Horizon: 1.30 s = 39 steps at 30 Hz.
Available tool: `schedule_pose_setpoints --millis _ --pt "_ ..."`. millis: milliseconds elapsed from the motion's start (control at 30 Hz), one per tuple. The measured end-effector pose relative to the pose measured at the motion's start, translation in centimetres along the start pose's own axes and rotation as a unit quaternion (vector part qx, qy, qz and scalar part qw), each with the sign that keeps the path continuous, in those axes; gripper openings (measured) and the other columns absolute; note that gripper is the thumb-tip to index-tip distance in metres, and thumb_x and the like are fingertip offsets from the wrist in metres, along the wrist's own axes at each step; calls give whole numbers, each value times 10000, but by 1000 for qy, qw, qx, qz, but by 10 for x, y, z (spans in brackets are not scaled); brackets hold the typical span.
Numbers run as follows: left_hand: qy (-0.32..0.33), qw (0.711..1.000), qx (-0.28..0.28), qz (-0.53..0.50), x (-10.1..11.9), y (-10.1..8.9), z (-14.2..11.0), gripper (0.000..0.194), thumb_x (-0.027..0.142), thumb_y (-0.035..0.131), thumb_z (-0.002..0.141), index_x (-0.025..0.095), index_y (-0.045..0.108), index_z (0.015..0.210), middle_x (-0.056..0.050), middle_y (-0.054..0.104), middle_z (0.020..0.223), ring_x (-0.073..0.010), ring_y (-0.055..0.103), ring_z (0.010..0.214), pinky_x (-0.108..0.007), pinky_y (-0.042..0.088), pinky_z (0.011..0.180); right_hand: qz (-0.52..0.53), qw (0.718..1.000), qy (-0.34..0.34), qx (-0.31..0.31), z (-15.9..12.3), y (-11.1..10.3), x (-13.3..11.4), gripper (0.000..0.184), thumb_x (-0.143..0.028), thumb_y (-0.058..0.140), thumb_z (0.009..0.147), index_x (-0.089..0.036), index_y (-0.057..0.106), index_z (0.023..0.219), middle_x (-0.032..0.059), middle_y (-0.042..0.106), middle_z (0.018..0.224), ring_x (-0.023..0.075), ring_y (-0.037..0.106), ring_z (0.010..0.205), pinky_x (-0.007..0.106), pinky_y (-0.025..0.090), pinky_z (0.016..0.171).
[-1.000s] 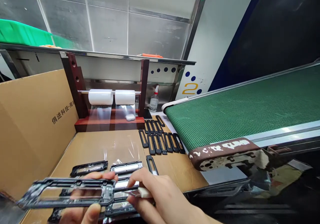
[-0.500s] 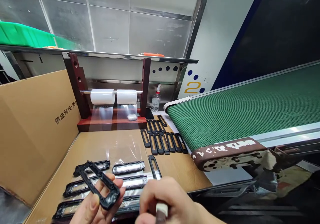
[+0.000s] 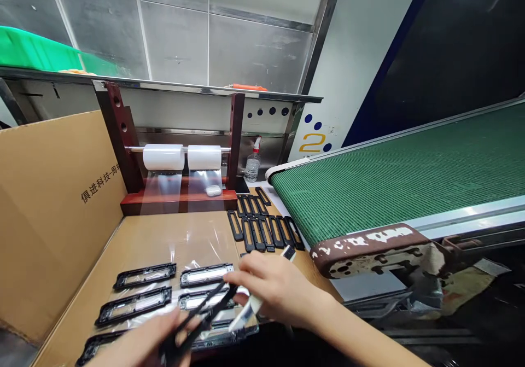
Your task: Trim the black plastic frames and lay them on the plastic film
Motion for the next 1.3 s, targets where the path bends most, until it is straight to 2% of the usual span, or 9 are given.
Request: schedule_pose_setpoints --millis 100,200,367,467,700,867,1000,1167,1300 --pt "30 994 100 -32 5 -34 52 717 629 294 895 100 429 1361 -161 535 1356 -243 527 1214 -337 391 1043 25 993 113 -13 -2 24 23 325 -209 660 802 -197 602 1121 81 598 1101 201 602 915 293 511 705" --pt "45 987 147 -37 16 -56 97 699 547 313 939 121 158 1471 -148 195 1573 -214 278 1402 -385 190 1153 41 979 193 -41 1 50 44 431 -154 695 733 -190 588 1149 92 585 1178 221 604 997 315 526 781" --pt "-15 996 79 -31 27 -61 126 566 577 407 910 107 548 1192 -155 604 1251 -234 588 1130 -471 343 1058 55 974 212 -63 6 78 58 402 -156 672 748 -195 579 1137 69 622 1144 212 599 1050 308 525 822" --pt "-37 998 44 -28 26 -59 127 523 581 424 904 115 613 1046 -93 702 987 -198 674 905 -449 426 980 71 971 212 -79 6 87 61 393 -160 664 760 -202 576 1141 55 634 1145 206 592 1071 306 510 857" --pt "-27 999 36 -1 23 -58 128 598 604 427 893 128 523 1242 -95 694 1044 -187 683 851 -445 464 943 91 966 220 -100 7 92 63 396 -208 699 767 -204 587 1147 57 640 1137 223 587 1075 324 498 869" --pt "26 993 85 77 24 -54 125 731 616 290 922 122 225 1457 -189 553 1328 -239 633 1078 -476 427 1005 101 963 228 -101 8 91 62 399 -226 714 775 -205 601 1157 60 635 1149 223 584 1073 327 497 865" --pt "149 941 180 244 13 -39 117 697 516 176 954 125 -20 1497 -168 93 1591 -242 192 1438 -478 129 1168 117 956 254 -88 8 89 62 354 -277 702 809 -211 609 1144 64 646 1117 225 587 1068 331 487 875" --pt "190 858 74 472 -11 -15 103 632 489 441 874 167 406 1416 -78 322 1524 -250 240 1425 -480 74 1178 136 931 336 -43 -10 62 48 215 -292 588 906 -189 589 1094 60 640 1067 185 616 972 290 484 823" --pt "168 810 60 559 -17 -13 102 653 543 387 899 172 356 1435 -72 265 1530 -268 225 1426 -524 114 1164 177 884 431 -49 -42 38 7 298 -339 698 803 -191 560 1022 18 636 923 181 616 849 276 473 747"
Point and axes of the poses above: each hand's wrist, its own z-axis towards the middle knuckle, its own y-axis out of the palm, x = y × z, the point moved 1 cm from there along z, towards the middle knuckle
